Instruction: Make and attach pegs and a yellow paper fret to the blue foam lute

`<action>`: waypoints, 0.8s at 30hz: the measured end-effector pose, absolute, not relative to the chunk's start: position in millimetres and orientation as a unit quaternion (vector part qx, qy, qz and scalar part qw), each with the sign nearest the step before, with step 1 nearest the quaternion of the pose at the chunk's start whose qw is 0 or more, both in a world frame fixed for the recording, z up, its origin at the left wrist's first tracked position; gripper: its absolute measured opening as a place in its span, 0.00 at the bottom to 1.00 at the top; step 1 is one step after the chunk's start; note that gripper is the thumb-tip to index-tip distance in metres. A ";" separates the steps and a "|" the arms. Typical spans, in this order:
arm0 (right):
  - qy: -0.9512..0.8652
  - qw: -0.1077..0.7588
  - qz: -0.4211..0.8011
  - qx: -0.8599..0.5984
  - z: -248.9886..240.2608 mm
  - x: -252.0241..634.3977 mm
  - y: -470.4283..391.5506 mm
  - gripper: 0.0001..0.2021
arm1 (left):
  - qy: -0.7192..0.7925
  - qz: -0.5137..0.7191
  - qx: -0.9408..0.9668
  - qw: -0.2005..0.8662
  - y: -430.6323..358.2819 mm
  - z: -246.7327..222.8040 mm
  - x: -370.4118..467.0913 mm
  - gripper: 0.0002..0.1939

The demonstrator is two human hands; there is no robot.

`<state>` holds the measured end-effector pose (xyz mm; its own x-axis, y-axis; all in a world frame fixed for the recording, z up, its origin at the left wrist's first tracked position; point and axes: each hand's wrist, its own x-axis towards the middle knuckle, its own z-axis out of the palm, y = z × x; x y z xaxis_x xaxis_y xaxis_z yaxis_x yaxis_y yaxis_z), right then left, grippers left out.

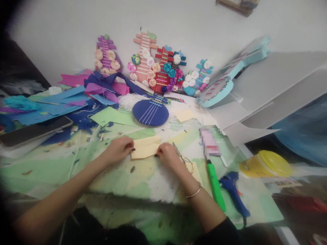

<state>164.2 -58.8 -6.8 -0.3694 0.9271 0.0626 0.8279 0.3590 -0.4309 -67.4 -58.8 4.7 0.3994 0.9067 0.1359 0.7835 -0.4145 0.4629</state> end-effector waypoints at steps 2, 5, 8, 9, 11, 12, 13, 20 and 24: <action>-0.819 0.112 0.136 -0.547 -4.7 160.0 -57.4 0.07 | 0.476 0.204 0.838 0.172 -65.3 6.8 -58.7 0.04; -0.831 0.060 0.088 -0.546 -1.3 155.8 -55.9 0.08 | 0.429 0.185 0.872 0.147 -74.7 9.4 -45.5 0.03; -0.842 0.047 0.070 -0.533 0.3 155.3 -56.4 0.07 | 0.419 0.154 0.890 0.099 -78.4 9.6 -37.3 0.03; -0.843 0.060 0.070 -0.531 -0.2 156.1 -57.0 0.07 | 0.417 0.140 0.894 0.084 -78.1 8.7 -36.0 0.03; -0.838 0.103 0.087 -0.529 -2.7 159.3 -58.7 0.05 | 0.413 0.112 0.902 0.061 -75.6 5.7 -35.0 0.03; -0.833 0.126 0.102 -0.528 -4.5 161.5 -59.7 0.04 | 0.414 0.102 0.903 0.052 -73.7 3.8 -35.0 0.05; -0.830 0.147 0.119 -0.525 -6.4 163.9 -60.8 0.04 | 0.418 0.095 0.902 0.043 -71.7 1.8 -35.4 0.07; -0.842 0.217 0.127 -0.478 -15.8 178.1 -65.7 0.08 | 0.412 0.125 0.899 0.082 -61.5 -4.5 -38.8 0.05; -0.840 0.240 0.099 -0.476 -21.0 181.1 -63.7 0.07 | 0.405 0.140 0.895 0.121 -60.1 -8.1 -39.3 0.07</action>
<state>181.1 -63.7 -21.0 -0.4319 0.8477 0.3080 0.7524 0.5269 -0.3953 -39.3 -60.1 -8.1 0.6323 0.7597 0.1515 0.6919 -0.6418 0.3307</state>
